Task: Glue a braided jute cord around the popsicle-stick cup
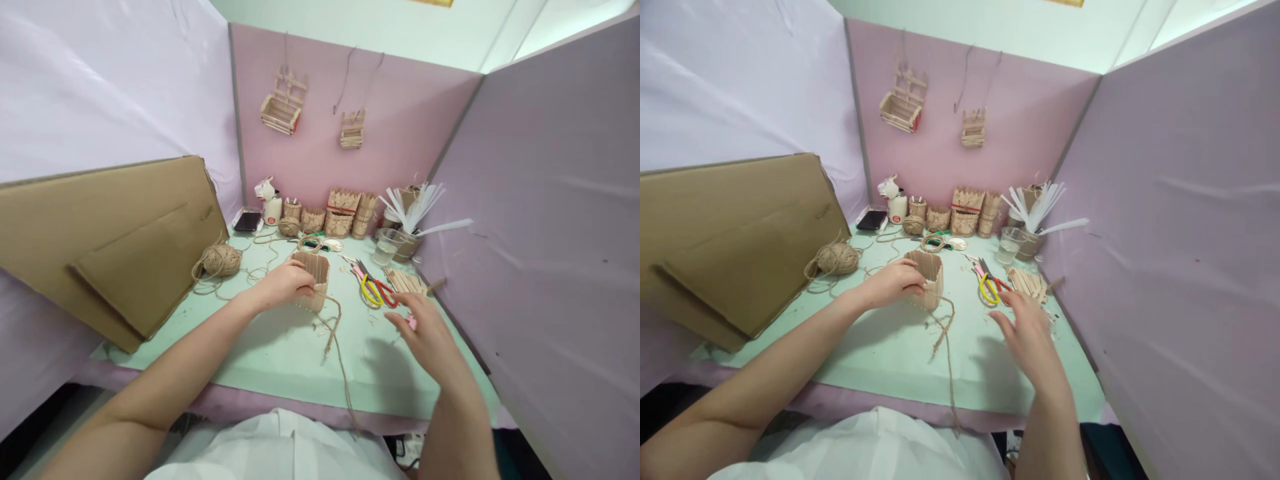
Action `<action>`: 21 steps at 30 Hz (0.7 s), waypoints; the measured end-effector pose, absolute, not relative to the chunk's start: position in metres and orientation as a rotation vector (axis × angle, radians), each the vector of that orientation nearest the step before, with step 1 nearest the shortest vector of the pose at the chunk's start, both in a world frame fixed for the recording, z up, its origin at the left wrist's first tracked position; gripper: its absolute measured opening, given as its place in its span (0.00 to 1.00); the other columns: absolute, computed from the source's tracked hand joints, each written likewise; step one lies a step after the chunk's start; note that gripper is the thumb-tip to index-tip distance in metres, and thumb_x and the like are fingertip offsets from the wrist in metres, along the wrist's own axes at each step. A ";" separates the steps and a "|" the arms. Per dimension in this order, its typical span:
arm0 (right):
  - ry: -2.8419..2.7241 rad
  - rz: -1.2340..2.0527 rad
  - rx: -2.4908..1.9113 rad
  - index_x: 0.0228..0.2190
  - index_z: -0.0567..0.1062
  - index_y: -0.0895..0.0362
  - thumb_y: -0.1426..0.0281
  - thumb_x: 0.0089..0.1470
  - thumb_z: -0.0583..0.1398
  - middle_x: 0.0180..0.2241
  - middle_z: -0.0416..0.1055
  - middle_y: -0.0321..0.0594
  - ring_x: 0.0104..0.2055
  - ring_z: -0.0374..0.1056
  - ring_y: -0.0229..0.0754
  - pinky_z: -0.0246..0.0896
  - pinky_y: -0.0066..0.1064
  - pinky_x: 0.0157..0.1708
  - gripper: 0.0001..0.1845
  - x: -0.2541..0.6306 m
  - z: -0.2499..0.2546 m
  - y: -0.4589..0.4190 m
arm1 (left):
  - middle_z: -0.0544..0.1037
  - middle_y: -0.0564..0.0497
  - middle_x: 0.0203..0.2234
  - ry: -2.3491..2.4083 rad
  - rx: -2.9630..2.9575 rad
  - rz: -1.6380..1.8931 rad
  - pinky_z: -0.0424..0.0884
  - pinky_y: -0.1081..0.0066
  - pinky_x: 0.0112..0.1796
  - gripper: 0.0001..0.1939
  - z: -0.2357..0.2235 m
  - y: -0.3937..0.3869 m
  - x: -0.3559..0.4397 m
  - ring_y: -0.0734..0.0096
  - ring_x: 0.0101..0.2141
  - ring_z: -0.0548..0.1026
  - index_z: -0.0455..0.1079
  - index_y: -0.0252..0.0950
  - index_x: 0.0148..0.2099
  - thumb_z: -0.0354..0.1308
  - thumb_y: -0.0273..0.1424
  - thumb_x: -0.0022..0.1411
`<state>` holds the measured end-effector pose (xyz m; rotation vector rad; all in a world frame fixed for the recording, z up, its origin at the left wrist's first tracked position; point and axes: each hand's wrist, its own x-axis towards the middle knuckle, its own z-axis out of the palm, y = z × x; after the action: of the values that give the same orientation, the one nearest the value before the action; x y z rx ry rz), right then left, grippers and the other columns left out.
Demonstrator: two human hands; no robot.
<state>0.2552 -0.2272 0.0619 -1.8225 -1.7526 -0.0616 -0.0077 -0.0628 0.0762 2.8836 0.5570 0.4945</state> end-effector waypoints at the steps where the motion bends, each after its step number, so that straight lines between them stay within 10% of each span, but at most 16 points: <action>1: -1.782 0.006 -1.696 0.41 0.71 0.54 0.59 0.58 0.53 0.43 0.71 0.46 0.48 0.64 0.49 0.57 0.41 0.47 0.15 0.240 0.067 -0.218 | 0.79 0.52 0.27 0.555 2.898 0.493 0.59 0.65 0.51 0.11 0.076 -0.063 -0.007 0.72 0.31 0.72 0.73 0.35 0.30 0.52 0.29 0.62; 21: -1.707 -0.087 -1.555 0.27 0.71 0.53 0.63 0.57 0.57 0.31 0.72 0.37 0.40 0.61 0.45 0.45 0.39 0.46 0.09 0.175 0.035 -0.166 | 0.79 0.53 0.25 0.496 2.883 0.558 0.59 0.65 0.51 0.09 0.068 -0.061 -0.002 0.73 0.29 0.72 0.73 0.36 0.29 0.53 0.28 0.60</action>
<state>0.1750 -0.1658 0.0346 -1.5548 -1.7073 -0.0875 -0.0015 -0.0614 0.0682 2.8826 0.4955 0.5582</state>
